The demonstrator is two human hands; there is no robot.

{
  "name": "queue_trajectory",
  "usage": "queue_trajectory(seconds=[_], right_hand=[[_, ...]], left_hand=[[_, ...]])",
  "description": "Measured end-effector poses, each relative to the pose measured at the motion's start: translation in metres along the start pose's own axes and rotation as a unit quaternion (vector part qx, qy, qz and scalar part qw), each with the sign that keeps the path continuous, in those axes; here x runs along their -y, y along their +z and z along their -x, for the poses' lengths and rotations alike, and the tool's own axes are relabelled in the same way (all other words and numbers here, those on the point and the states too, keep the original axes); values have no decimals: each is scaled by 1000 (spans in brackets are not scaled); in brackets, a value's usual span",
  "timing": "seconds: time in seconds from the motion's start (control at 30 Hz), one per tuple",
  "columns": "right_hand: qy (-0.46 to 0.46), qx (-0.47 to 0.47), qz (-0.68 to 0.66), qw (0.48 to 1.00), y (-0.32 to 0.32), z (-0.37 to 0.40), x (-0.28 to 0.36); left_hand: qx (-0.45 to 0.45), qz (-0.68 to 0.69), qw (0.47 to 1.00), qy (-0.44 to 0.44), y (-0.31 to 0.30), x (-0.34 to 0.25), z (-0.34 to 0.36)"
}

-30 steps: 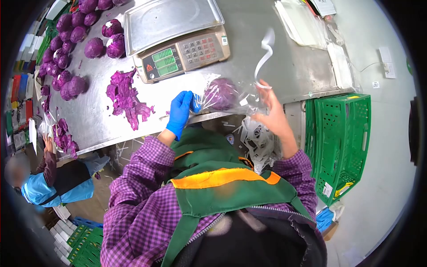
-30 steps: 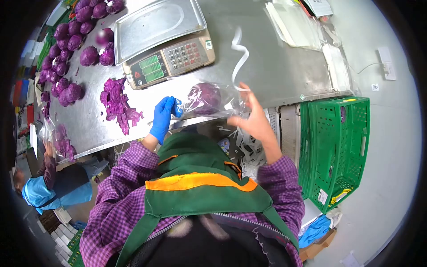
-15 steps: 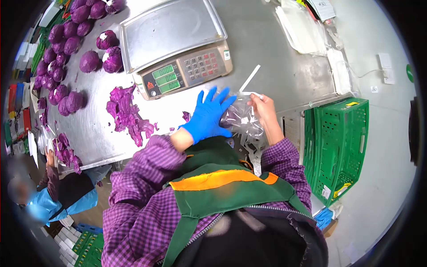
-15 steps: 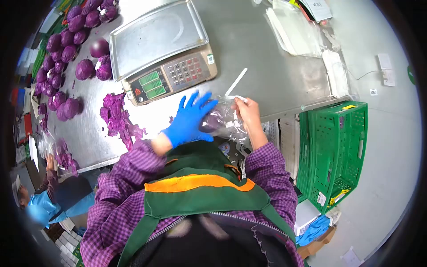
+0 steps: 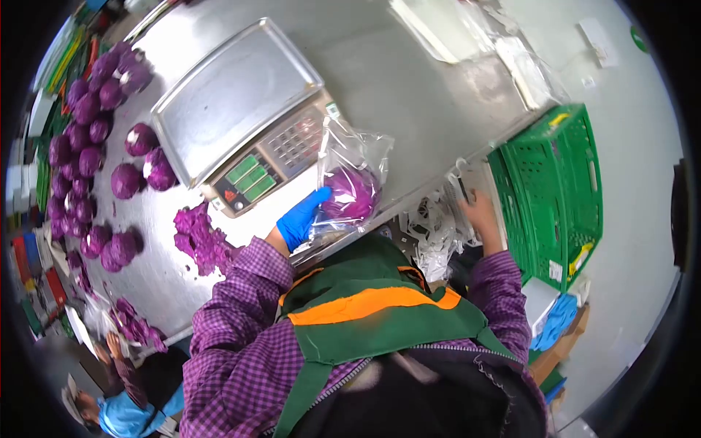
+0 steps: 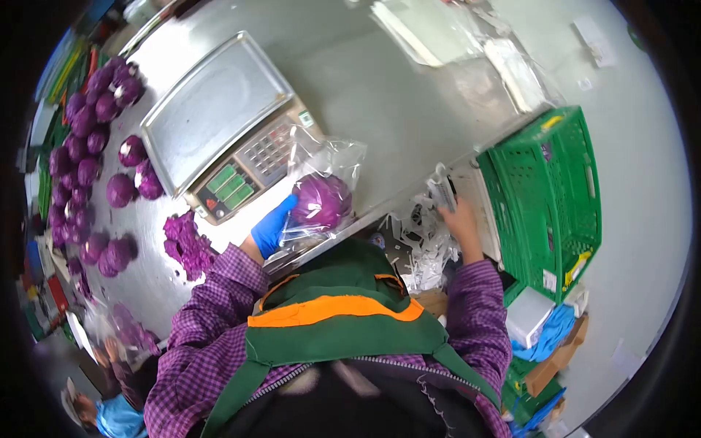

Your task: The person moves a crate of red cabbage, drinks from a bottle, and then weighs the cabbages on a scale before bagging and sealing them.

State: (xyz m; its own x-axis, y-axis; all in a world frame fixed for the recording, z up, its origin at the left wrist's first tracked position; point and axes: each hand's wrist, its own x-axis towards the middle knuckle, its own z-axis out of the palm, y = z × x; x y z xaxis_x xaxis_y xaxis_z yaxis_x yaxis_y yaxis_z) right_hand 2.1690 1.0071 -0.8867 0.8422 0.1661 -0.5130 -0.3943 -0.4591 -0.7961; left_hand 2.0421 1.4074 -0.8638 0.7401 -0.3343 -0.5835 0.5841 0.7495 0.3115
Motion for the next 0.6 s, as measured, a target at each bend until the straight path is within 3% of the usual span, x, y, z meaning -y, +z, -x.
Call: queue_trajectory(seconds=[0.03, 0.07, 0.1, 0.13, 0.17, 0.2, 0.27, 0.33, 0.37, 0.47, 0.5, 0.53, 0.57, 0.6], right_hand=[[-12, -63, 149, 987, 7, 26, 1], [-19, -123, 295, 948, 13, 41, 6], [40, -66, 97, 992, 21, 45, 18], [86, -23, -115, 989, 31, 48, 29], [76, 96, -257, 959, 35, 50, 32], [84, 178, -421, 885, 41, 55, 52], [48, 266, -566, 779, 43, 53, 79], [59, 204, -562, 800, 30, 57, 85], [118, 105, -546, 823, 19, 58, 83], [14, 65, -640, 766, -38, 42, 46], [40, -3, -672, 740, -69, 39, 50], [32, -26, -661, 749, -103, 30, 41], [-13, -53, -690, 722, -142, 27, 51], [-47, -104, -669, 735, -182, 21, 51]], left_hand=[[24, 59, 997, -45, -9, 9, -17], [55, 67, 996, -34, 9, 12, -19], [122, 98, 987, -34, 24, 16, -23], [197, 121, 972, -45, 37, 17, -35], [167, 126, 976, -63, 25, 28, -64], [250, -145, 956, 41, 71, 10, -60], [180, 93, 970, -135, 86, 12, -64], [179, -52, 969, -165, 102, 17, -85], [167, -42, 967, -189, 120, 22, -93], [133, -46, 966, -217, 195, 45, -131], [165, -9, 967, -192, 233, 54, -148], [195, 31, 966, -165, 263, 64, -166], [193, 26, 966, -168, 289, 72, -186], [212, -23, 971, -105, 313, 78, -206]])
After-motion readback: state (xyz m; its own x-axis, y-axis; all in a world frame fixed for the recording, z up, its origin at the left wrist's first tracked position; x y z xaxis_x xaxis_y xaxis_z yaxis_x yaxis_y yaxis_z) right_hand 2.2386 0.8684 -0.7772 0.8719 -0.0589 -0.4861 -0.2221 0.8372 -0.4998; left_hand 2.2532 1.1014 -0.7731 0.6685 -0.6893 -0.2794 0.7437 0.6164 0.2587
